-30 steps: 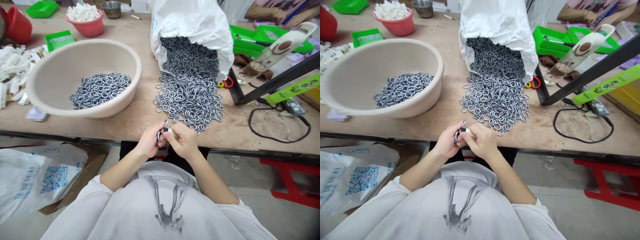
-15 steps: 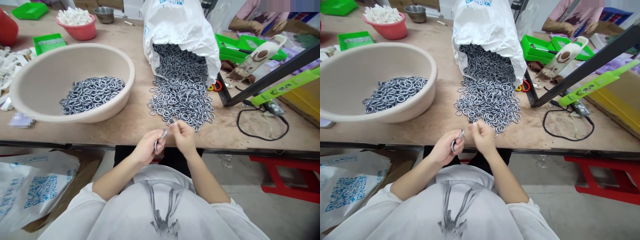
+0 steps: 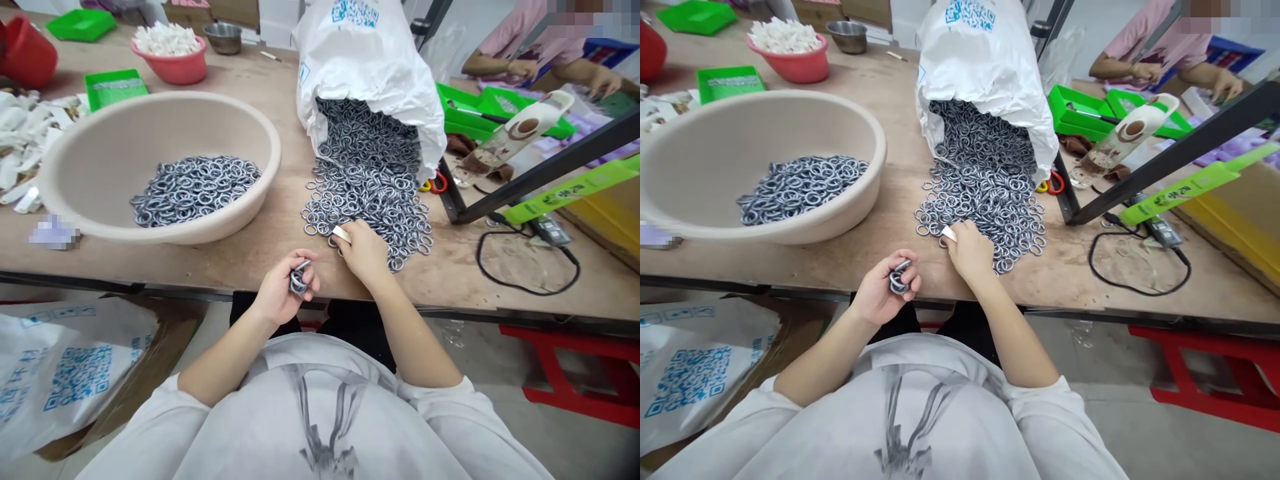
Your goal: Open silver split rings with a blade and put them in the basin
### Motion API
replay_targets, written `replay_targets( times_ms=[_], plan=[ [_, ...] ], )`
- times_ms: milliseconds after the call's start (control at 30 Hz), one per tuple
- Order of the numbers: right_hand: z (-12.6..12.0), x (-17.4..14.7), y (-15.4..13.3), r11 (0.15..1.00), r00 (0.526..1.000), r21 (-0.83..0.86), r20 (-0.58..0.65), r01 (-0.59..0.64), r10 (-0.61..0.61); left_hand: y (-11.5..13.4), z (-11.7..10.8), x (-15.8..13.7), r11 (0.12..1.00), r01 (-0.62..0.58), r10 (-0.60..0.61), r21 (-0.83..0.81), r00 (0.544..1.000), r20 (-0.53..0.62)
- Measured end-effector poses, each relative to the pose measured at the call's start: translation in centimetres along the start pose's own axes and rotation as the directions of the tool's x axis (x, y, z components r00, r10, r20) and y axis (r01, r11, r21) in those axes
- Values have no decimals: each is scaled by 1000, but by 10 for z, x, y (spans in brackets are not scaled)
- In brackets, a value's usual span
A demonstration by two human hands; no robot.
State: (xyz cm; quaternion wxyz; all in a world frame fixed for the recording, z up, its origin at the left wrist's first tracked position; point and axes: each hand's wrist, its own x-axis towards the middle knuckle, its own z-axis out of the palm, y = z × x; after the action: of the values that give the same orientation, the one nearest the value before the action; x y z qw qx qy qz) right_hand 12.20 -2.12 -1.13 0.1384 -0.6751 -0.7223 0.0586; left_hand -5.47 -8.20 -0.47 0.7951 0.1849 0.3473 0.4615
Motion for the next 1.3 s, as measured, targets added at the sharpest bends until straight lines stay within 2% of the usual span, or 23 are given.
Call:
replay_targets(
  times_ms=[100,167,200,267,333,367,433,500,567,667,733,1000,1067,1100,1200,1300],
  plan=[
    [-3,0,8,990,995,144,-96,-4,18,2,0,5,999,34,-34,-14,999,-40],
    [-8,-5,11,932,987,363,-151,10,48,1,1,10,999,-12,14,45,999,-45],
    [-11,-9,11,860,989,509,-135,19,58,-1,2,13,992,-69,74,102,996,-40],
    [-17,-20,7,619,999,785,-9,-15,36,-5,4,17,939,-224,236,259,972,-16],
    [-22,-33,-1,362,991,926,130,-111,-29,-10,6,18,834,-358,376,421,926,42],
    [-23,-39,-5,275,984,949,173,-152,-52,-12,7,18,775,-402,419,488,904,80],
    [-24,-48,-12,180,978,965,203,-191,-53,-14,8,16,664,-466,478,584,866,148],
    [-21,-53,-17,144,979,970,201,-195,-27,-15,9,13,601,-497,505,626,843,185],
    [-18,-54,-19,139,983,973,185,-185,11,-14,8,12,630,-484,480,608,857,185],
    [-16,-57,-22,166,986,972,163,-165,22,-13,7,12,775,-405,376,485,913,161],
    [-15,-59,-25,177,989,973,149,-148,7,-13,6,12,839,-360,324,409,933,157],
    [-11,-57,-25,253,1000,967,18,-17,-3,-17,8,8,936,-230,184,267,965,185],
    [-9,-58,-22,325,999,945,-41,39,0,-17,10,6,954,-205,167,219,969,180],
    [-9,-60,-21,389,996,917,-89,86,-12,-17,12,6,961,-194,161,195,972,172],
    [-8,-69,-21,616,967,746,-220,252,-129,-15,14,5,977,-161,143,142,982,126],
    [-8,-76,-23,743,936,572,-266,346,-230,-14,16,4,983,-142,133,117,988,79]
  ],
)
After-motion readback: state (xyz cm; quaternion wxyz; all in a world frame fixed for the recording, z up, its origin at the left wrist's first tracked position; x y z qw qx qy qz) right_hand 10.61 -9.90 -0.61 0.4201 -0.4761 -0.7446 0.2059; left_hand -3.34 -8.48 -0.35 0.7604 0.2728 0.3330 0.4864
